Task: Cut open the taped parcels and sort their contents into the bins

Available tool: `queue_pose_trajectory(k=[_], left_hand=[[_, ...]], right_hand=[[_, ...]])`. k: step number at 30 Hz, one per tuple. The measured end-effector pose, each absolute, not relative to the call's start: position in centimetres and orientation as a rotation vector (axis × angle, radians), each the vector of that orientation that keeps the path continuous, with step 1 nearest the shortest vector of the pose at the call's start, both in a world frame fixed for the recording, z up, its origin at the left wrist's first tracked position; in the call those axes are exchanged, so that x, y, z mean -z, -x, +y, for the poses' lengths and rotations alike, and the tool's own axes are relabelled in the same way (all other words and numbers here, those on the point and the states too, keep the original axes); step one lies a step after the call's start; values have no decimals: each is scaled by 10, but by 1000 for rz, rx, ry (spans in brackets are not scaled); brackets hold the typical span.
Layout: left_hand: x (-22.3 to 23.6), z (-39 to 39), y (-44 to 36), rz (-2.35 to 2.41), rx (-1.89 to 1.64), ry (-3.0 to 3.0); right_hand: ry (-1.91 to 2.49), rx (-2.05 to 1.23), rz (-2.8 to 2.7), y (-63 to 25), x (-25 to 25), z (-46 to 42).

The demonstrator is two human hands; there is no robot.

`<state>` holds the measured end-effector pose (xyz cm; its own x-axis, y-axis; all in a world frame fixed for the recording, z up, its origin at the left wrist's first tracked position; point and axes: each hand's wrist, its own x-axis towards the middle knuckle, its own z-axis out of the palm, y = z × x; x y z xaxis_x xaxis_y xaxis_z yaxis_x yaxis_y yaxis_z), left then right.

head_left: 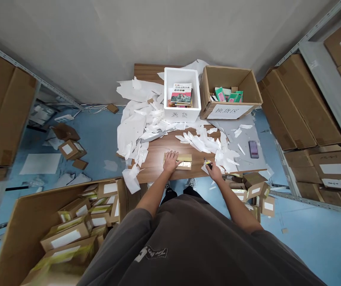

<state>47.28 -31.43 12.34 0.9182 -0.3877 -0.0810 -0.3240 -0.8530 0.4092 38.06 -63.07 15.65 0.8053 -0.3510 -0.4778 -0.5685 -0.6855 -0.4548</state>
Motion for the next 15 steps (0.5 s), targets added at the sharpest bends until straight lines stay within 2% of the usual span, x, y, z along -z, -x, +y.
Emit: queue_pose_trajectory(k=[3,6,11,15], left_hand=[[-126,-316,-473,-473,216,-2663],[-129,-312,-471,-363,223,-2675],[-126,-305,-440,37,179,-2729],[-124,-308,-401,-24,323,-2697]], right_hand=[[2007,-382,712,-379,-126,-583],[1831,-297,785,-388,-104,-528],[1934,-234,803,-456,-115,-493],[2099,-293,686,-528,-139,-488]])
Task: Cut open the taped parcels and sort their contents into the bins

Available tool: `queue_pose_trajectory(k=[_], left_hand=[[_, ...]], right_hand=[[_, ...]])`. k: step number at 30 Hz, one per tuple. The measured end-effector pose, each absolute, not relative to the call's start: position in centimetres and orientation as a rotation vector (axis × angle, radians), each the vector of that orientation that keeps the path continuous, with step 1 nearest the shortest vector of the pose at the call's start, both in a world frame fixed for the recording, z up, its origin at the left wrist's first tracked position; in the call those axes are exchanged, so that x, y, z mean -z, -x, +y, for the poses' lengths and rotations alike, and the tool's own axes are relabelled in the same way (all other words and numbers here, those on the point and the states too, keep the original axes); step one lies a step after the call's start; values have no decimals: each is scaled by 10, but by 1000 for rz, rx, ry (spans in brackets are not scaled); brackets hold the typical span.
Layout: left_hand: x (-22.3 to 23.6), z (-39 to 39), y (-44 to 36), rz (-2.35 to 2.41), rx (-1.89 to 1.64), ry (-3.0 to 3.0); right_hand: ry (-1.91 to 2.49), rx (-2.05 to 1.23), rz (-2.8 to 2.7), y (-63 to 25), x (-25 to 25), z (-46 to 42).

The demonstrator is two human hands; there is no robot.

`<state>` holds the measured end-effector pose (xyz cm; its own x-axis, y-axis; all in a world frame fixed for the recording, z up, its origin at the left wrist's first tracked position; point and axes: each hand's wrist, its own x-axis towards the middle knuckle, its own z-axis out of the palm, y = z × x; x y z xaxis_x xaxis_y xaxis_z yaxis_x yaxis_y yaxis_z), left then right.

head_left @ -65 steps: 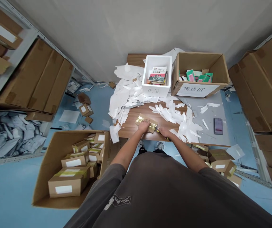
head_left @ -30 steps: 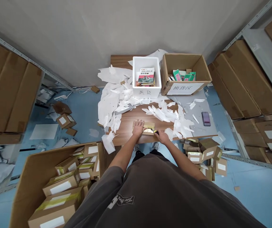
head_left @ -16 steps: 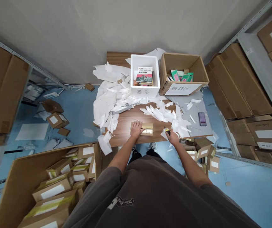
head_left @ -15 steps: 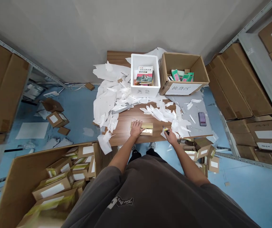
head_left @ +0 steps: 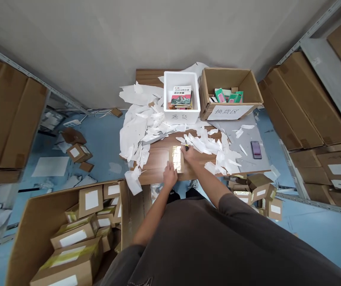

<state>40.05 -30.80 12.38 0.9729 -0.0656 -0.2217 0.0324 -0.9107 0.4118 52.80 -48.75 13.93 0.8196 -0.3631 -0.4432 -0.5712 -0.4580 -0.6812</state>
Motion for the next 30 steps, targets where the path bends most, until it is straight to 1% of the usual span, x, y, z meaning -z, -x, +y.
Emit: queue_pose_trajectory(k=[2,4,7,9,12,16,19,22,26,28,30], left_hand=[[-130,-307,-393,-115,396,-2701],[-141,-303,-399,-235,406,-2746],[-159,-295,-426,-635,420,-2762],[-168,-294,-447,-947,489,-2683],[-175,-300,-469,-1159,564,-2596],[-175,-312,-472,-1121,574,-2666],[-174,-314,-461,-966,559,-2796],[-173,-312,-449,-775,527,-2834],[-170,-313,-444,-642,532,-2859],[-169,-316,-447,-608,565,-2862],[-167,-318,-452,-597,596,-2846]], right_hand=[[2128,-345,661,-542,-147,-490],[2123,-354,635,-535,-149,-498],[2108,-324,619,-490,-144,-515],[2106,-371,668,-453,-138,-525],[2084,-489,760,-415,-130,-528],[2092,-472,776,-421,-131,-520],[2132,-412,647,-454,-136,-514],[2183,-424,510,-484,-141,-507],[2177,-399,374,-490,-148,-509],[2125,-449,280,-479,-153,-520],[2085,-604,143,-465,-158,-536]])
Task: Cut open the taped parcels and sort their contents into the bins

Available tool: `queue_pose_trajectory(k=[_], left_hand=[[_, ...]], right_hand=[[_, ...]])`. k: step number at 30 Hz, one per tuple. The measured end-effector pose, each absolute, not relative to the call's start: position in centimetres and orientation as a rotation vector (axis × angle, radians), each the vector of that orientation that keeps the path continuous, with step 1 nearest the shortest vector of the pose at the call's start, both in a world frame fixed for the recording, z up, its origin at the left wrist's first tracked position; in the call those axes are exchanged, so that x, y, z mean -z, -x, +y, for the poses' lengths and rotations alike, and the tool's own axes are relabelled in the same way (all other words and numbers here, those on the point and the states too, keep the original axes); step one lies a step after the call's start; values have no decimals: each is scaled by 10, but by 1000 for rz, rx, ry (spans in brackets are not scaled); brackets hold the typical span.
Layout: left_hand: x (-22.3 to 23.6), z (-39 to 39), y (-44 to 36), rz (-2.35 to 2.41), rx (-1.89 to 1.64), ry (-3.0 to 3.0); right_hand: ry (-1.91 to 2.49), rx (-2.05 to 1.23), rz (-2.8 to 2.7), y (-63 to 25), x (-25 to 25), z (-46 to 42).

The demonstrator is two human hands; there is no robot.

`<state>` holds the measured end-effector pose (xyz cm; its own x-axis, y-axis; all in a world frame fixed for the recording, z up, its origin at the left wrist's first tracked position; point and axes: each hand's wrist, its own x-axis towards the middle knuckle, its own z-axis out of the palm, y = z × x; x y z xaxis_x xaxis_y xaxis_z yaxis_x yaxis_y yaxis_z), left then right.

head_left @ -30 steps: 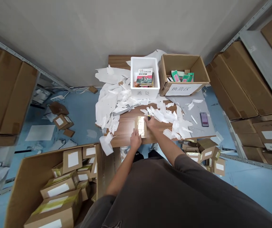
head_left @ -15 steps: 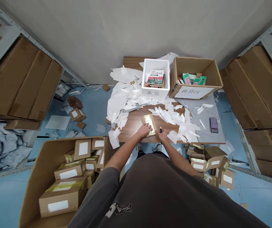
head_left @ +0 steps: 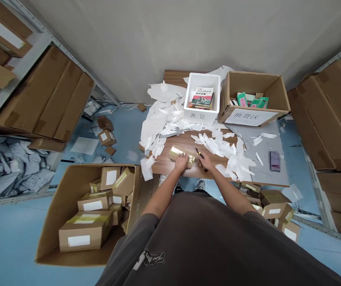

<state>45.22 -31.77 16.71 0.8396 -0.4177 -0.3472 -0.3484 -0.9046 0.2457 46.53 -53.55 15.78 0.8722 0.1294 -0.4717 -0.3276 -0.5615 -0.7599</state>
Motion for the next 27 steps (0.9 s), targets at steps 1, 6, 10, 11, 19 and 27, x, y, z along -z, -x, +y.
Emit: queue_pose_trajectory(k=[1,6,10,11,19,27], left_hand=[[-166,-318,-455,-598,607,-2835],[-162,-319,-466,-558,625,-2790],[-160,-321,-464,-500,606,-2764],[-160,-322,-463,-487,602,-2760],[-166,-330,-459,-411,554,-2719],[-169,-328,-460,-399,555,-2717]], right_hand=[[2088,-697,65,-459,-160,-544],[2279,-893,-220,-451,-167,-562],[2339,-904,-269,-466,-170,-551],[2337,-905,-269,-469,-171,-550],[2060,-1218,-80,-483,-185,-555],[1935,-1295,-74,-481,-189,-557]])
